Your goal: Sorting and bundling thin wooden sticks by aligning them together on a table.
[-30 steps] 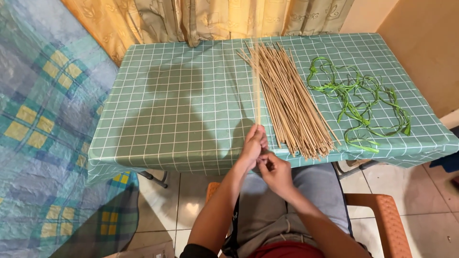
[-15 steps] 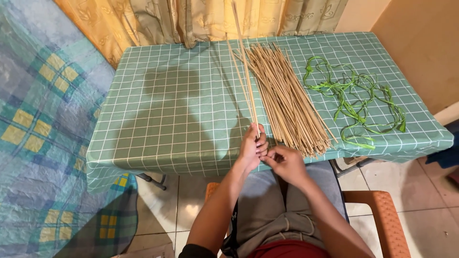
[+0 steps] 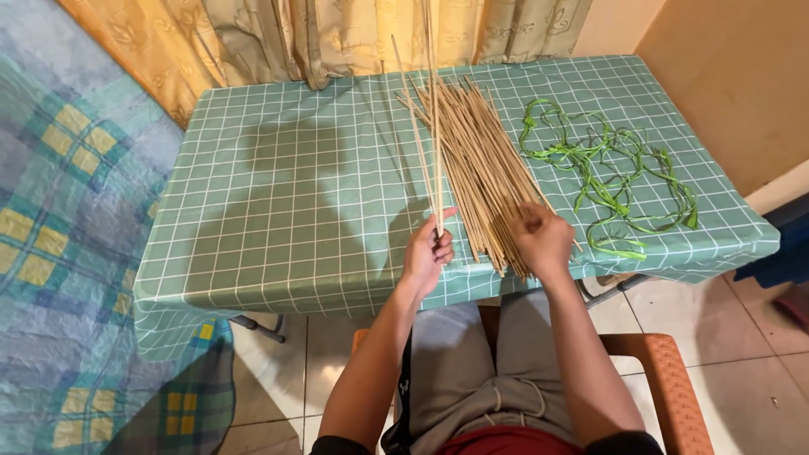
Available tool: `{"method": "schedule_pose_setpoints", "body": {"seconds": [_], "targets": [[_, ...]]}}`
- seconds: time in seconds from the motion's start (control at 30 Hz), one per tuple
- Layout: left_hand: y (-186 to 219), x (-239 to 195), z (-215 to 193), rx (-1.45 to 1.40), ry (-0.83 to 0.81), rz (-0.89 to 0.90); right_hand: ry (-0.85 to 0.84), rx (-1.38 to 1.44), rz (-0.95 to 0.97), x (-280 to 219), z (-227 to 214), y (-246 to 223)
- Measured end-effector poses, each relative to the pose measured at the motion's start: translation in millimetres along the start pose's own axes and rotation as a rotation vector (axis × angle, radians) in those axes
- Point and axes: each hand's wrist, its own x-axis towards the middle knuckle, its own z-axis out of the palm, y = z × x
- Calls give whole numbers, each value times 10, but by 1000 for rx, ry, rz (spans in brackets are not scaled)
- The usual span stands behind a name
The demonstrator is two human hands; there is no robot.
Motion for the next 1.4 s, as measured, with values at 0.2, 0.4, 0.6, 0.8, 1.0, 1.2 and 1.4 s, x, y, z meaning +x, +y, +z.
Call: {"method": "schedule_pose_setpoints", "body": {"seconds": [0.2,0.4,0.6,0.8,1.0,1.2,1.4], "targets": [[-66,24,4,-8,-57,27,241,479,-256,-449,-175,-546],[-40,-147,199,72,5,24,113,544,-402,-967,298,-684],[-199,-100,104,255,67,147,83,517,-361,-970,521,-487],[-277,17,23,293,72,213,-114,682,-256,-982,365,-571],[-61,-9,13,21,-25,28,-422,464,-475,-836,-70,-614],[-88,-151,195,15,-75,-86,-223,294,-515,-726,161,-314],[-102,-29,7,107,-57,-17,-190,363,-519,-721,-297,-653]]}}
